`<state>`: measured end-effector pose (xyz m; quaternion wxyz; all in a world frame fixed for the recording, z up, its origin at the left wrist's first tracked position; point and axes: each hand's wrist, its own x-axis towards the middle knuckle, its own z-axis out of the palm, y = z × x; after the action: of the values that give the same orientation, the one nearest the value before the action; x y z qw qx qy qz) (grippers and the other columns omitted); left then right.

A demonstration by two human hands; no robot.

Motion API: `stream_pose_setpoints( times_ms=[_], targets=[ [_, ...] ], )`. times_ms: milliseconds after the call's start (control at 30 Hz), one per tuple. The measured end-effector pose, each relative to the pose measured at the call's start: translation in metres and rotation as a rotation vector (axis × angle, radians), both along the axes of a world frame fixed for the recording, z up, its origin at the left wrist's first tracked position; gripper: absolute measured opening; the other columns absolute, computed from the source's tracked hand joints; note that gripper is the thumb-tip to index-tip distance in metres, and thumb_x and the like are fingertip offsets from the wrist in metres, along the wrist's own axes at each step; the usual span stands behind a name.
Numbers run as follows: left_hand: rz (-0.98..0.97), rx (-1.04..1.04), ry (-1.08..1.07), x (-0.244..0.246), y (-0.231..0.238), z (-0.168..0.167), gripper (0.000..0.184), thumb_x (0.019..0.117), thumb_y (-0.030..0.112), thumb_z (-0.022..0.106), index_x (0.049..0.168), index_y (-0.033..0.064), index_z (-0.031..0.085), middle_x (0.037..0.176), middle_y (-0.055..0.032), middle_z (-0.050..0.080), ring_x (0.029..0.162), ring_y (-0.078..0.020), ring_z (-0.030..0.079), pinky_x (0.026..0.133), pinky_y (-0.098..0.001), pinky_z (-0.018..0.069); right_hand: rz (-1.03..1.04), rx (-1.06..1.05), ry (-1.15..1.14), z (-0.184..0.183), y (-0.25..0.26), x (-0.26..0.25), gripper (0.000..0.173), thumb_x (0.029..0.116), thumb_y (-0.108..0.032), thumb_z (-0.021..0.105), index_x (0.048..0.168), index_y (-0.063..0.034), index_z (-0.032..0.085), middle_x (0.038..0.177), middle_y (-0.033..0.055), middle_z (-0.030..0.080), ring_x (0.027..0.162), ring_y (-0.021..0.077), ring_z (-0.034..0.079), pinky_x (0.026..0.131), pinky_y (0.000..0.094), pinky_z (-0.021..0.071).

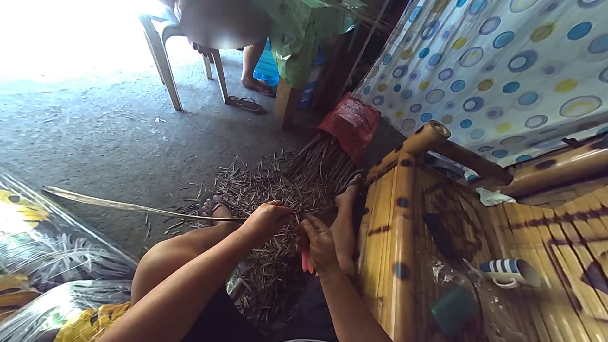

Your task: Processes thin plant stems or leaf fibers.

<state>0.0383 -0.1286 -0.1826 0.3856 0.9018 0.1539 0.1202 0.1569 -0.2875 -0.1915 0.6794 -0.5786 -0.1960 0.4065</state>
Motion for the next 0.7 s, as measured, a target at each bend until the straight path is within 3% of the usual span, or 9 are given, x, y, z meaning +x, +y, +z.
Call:
stream_pose_setpoints(
  times_ms=[267,533,700],
  targets=[
    [-0.029,-0.049,0.017,0.001,0.002,0.006,0.029,0.1053,0.023,0.053,0.113,0.0087,0.076,0.102,-0.0089,0.072,0.097,-0.0172,0.068,0.094,-0.0356,0.0524,-0.075,0.062,-0.177,-0.011,-0.004,0.021,0.031,0.1073,-0.008,0.047,0.13,0.0083,0.061,0.083,0.012,0.071,0.056,0.0126,0.061,0.051,0.0275,0.0552],
    [-0.05,-0.052,0.018,0.001,0.006,0.001,0.03,0.1057,0.024,0.052,0.113,0.0081,0.076,0.102,-0.0092,0.073,0.098,-0.0174,0.068,0.094,-0.0367,0.0521,-0.225,0.165,-0.108,0.0,-0.013,0.07,0.034,0.1095,-0.009,0.041,0.138,0.0053,0.053,0.084,0.0116,0.067,0.055,0.0132,0.06,0.049,0.0275,0.0549],
    [-0.047,-0.103,0.006,0.002,0.004,0.003,0.03,0.105,0.022,0.051,0.112,0.0068,0.075,0.101,-0.0089,0.071,0.092,-0.0139,0.066,0.088,-0.0325,0.0526,-0.08,0.063,-0.112,0.002,-0.012,0.033,0.036,0.107,-0.009,0.044,0.138,0.0063,0.052,0.084,0.0113,0.069,0.059,0.0152,0.063,0.052,0.03,0.0559]
  ],
)
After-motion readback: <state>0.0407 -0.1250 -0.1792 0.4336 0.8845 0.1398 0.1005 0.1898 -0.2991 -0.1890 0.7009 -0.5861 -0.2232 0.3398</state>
